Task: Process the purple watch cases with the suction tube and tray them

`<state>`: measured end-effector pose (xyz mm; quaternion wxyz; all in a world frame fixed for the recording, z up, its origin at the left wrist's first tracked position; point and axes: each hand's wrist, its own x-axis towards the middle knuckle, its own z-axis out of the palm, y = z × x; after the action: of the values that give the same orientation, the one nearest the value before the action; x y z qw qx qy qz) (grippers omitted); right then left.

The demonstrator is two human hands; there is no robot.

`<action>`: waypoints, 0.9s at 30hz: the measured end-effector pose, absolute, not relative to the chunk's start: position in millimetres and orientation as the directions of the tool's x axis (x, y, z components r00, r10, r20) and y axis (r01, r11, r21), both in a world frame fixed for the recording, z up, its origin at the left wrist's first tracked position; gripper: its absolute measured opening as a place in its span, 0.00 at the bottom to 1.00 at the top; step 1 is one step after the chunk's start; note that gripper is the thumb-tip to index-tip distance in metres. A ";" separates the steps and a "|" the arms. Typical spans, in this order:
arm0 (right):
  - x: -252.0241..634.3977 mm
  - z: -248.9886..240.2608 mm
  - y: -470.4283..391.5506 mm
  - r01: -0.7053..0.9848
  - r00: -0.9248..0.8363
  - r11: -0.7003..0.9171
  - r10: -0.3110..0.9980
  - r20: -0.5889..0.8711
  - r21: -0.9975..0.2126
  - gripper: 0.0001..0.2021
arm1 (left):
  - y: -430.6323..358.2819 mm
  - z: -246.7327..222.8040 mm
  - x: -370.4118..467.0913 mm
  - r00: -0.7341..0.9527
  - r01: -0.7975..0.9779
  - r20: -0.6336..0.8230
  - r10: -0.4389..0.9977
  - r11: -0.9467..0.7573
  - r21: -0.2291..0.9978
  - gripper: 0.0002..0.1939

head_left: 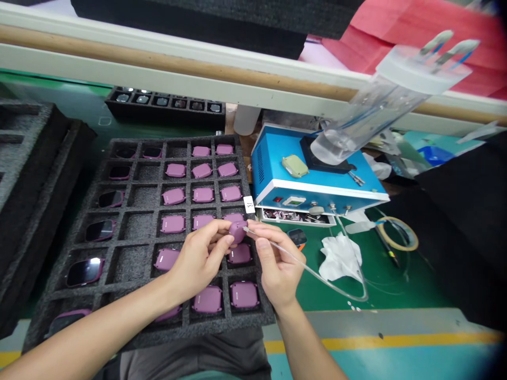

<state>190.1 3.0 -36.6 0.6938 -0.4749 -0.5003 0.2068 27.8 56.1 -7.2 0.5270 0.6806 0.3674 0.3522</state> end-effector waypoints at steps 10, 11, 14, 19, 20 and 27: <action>189.7 -36.7 2.8 0.178 0.413 0.465 0.764 0.495 -0.867 0.08 | 56.9 -7.5 28.5 0.479 0.120 0.075 0.875 -0.150 0.981 0.06; 189.7 -36.5 2.9 0.174 0.412 0.467 0.765 0.495 -0.867 0.08 | 56.9 -7.5 28.3 0.478 0.121 0.076 0.875 -0.152 0.981 0.06; 189.5 -36.0 3.2 0.165 0.413 0.470 0.765 0.494 -0.867 0.08 | 56.8 -7.7 28.2 0.475 0.121 0.073 0.877 -0.147 0.982 0.06; 189.6 -36.1 2.7 0.174 0.410 0.461 0.769 0.489 -0.870 0.08 | 56.6 -9.4 28.1 0.481 0.133 0.067 0.874 -0.148 0.980 0.06; 189.8 -36.5 2.4 0.174 0.407 0.462 0.771 0.491 -0.870 0.08 | 56.5 -10.0 28.0 0.483 0.135 0.068 0.873 -0.151 0.979 0.07; 191.1 -39.6 1.5 0.174 0.391 0.473 0.772 0.502 -0.864 0.09 | 54.3 -11.8 26.5 0.487 0.119 0.062 0.871 -0.136 0.983 0.07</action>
<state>191.1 1.5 -39.6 0.6919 -0.4656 -0.5078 0.2158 26.5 54.3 -11.8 0.5434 0.6697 0.3696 0.3459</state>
